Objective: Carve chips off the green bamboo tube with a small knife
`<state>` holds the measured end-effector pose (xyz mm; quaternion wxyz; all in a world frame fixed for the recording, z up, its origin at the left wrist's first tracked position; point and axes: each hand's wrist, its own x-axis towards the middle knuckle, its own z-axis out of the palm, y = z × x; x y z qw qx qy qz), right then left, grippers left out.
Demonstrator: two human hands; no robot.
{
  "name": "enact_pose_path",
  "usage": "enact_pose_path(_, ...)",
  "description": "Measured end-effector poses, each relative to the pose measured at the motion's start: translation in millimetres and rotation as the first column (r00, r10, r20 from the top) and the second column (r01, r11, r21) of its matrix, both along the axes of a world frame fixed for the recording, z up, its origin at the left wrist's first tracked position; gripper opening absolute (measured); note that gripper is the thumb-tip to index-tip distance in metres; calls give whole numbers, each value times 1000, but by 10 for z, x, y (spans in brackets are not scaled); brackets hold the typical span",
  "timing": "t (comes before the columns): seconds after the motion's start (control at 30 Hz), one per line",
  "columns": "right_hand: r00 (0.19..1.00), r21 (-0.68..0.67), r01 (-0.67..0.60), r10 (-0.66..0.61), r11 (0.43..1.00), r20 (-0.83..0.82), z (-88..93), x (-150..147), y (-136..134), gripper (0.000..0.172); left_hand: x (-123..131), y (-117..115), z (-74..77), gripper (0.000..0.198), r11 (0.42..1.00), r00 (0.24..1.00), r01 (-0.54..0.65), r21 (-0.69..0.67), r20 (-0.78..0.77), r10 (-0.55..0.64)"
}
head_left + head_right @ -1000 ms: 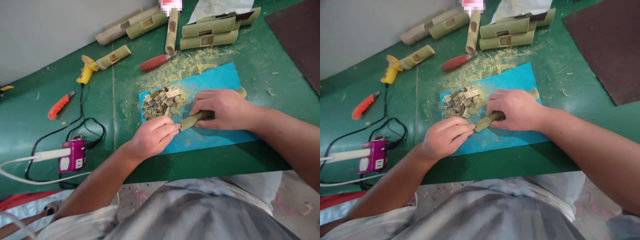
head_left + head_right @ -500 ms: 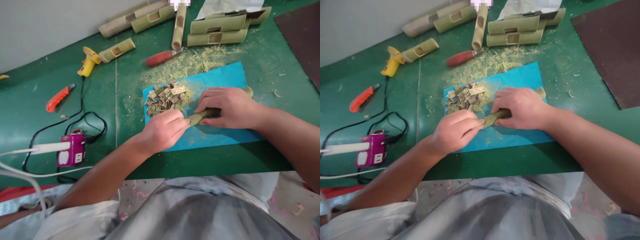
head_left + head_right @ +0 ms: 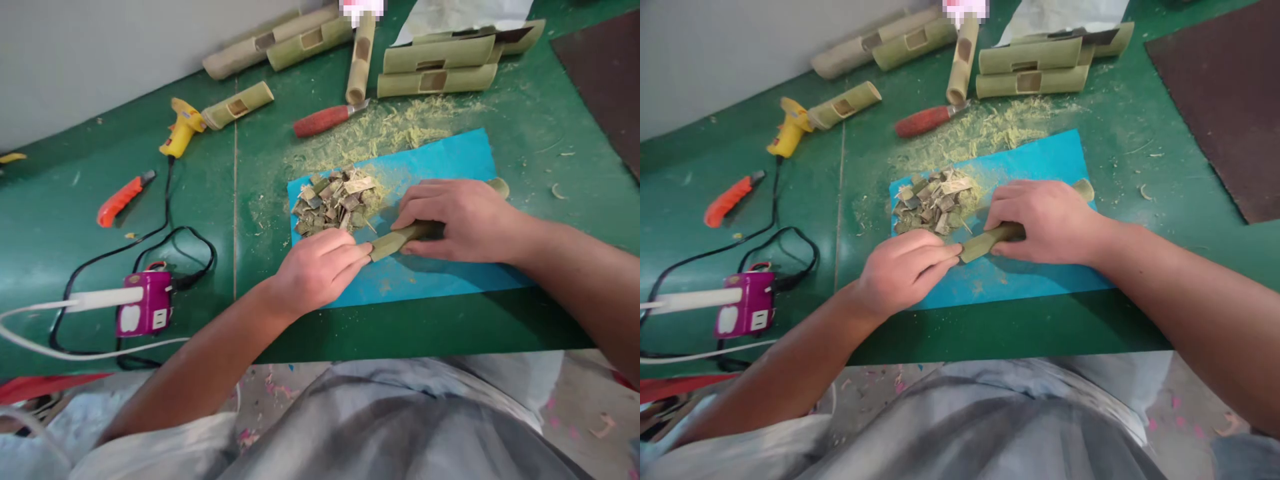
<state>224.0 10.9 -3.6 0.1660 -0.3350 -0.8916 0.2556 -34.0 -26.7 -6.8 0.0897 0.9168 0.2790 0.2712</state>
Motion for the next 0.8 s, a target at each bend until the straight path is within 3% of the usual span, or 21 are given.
enact_pose_path(0.2,1000,14,3,-3,1000,4,-4,1,-4,20,15,5,-25,13,999,999,42,14,31,-42)
enact_pose_path(0.37,1000,13,-7,7,1000,12,2,-4,-8,19,40,-21,-17,13,1000,999,5,2,46,-6)
enact_pose_path(0.8,1000,-1,-3,3,1000,-5,-7,6,5,21,88,-50,30,16,997,999,-7,74,-48,11)
